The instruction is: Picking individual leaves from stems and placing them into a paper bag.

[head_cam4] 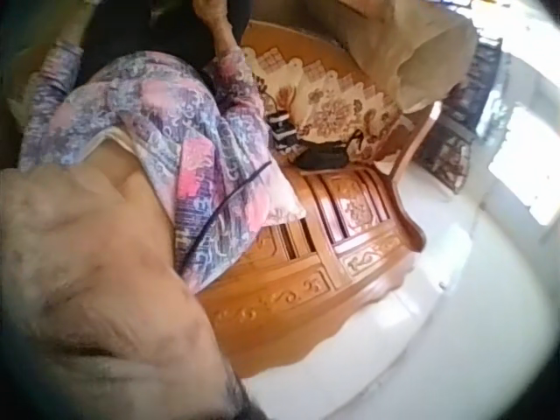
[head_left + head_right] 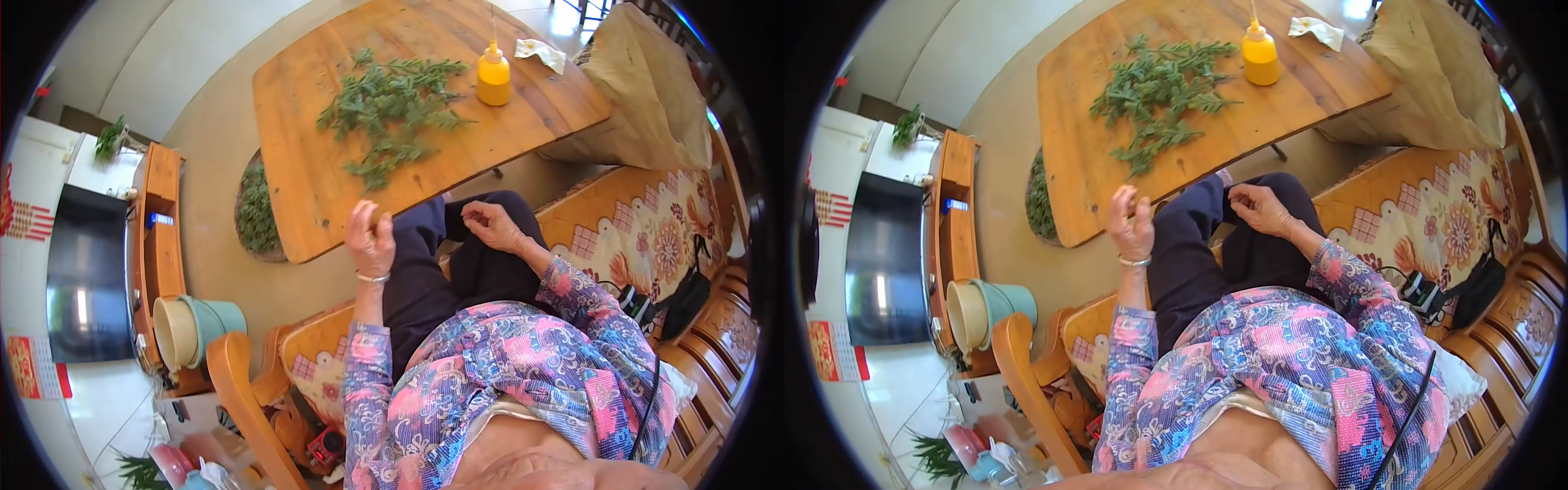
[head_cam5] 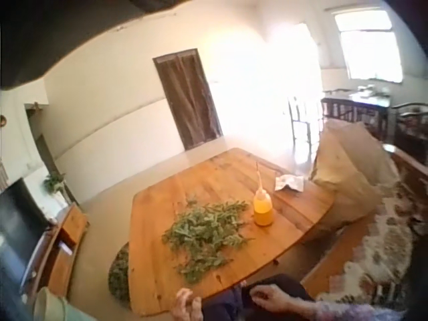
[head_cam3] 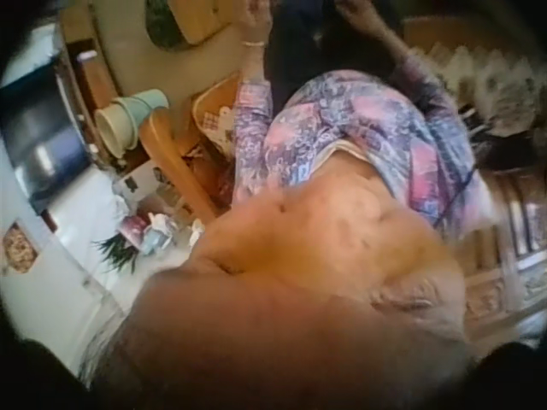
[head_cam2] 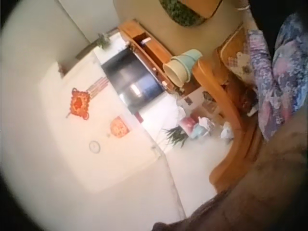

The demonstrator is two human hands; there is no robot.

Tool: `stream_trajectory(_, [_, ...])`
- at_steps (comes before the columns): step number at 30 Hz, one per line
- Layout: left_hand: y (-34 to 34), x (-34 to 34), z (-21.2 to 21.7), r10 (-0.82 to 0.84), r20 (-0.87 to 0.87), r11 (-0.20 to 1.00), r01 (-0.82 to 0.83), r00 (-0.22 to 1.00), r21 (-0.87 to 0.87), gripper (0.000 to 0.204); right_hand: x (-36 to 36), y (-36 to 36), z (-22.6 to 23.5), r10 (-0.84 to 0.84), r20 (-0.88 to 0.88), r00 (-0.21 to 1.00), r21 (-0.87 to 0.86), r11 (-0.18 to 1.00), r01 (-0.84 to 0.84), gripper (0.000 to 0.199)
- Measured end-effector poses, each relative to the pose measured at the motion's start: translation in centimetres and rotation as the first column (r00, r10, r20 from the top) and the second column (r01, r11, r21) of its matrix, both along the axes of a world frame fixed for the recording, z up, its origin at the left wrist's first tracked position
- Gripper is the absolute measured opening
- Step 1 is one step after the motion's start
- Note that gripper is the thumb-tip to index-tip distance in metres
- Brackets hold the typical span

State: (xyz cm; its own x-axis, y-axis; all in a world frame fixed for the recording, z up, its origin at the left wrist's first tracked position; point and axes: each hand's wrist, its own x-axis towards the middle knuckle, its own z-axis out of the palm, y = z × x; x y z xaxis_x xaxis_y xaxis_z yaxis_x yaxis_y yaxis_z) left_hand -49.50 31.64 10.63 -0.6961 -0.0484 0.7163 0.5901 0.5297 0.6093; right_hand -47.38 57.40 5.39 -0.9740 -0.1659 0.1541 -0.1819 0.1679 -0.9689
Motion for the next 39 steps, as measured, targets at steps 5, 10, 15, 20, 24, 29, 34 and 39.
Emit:
stream_trajectory(5, [5.0, -4.7, -0.4, -0.129, -0.085, 0.991, 0.131, 0.988, 0.009, 0.025, -1.9, 3.3, 5.0, -0.233, -0.196, 0.952, -0.087, 0.972, 0.22, 0.017])
stream_trajectory(10, [7.8, -6.0, 0.1, -0.188, -0.082, 0.979, 0.181, 0.979, -0.09, 0.029, -5.7, 5.3, 7.4, -0.47, -0.329, 0.819, -0.215, 0.882, 0.419, 0.034])
stream_trajectory(15, [7.5, -6.2, -0.3, -0.171, -0.052, 0.981, 0.166, 0.984, -0.097, 0.029, -10.5, 6.6, 8.3, -0.554, -0.401, 0.73, -0.071, 0.813, 0.578, 0.053])
stream_trajectory(20, [6.9, -6.3, -0.6, -0.203, -0.001, 0.979, 0.203, 0.979, -0.032, 0.028, -14.5, 6.7, 8.5, -0.513, -0.502, 0.696, 0.113, 0.759, 0.641, 0.065])
stream_trajectory(24, [6.5, -5.7, 0.3, -0.22, 0.058, 0.975, 0.218, 0.974, 0.046, 0.027, -15.7, 6.7, 8.8, -0.504, -0.481, 0.717, 0.218, 0.724, 0.655, 0.069])
stream_trajectory(29, [4.8, -5.0, 1.7, -0.187, 0.106, 0.978, 0.176, 0.977, 0.109, 0.025, -16.1, 6.1, 9.5, -0.521, -0.462, 0.718, 0.322, 0.656, 0.683, 0.067])
stream_trajectory(34, [1.5, -3.5, 10.9, -0.193, -0.049, 0.906, 0.197, 0.98, 0.375, 0.025, -15.6, 6.4, 11.2, -0.532, -0.416, 0.738, 0.421, 0.606, 0.674, 0.072])
stream_trajectory(39, [-2.4, -0.5, 11.9, -0.167, -0.044, 0.904, 0.171, 0.985, 0.391, 0.019, -16.1, 6.2, 10.2, -0.494, -0.392, 0.776, 0.402, 0.666, 0.628, 0.079])
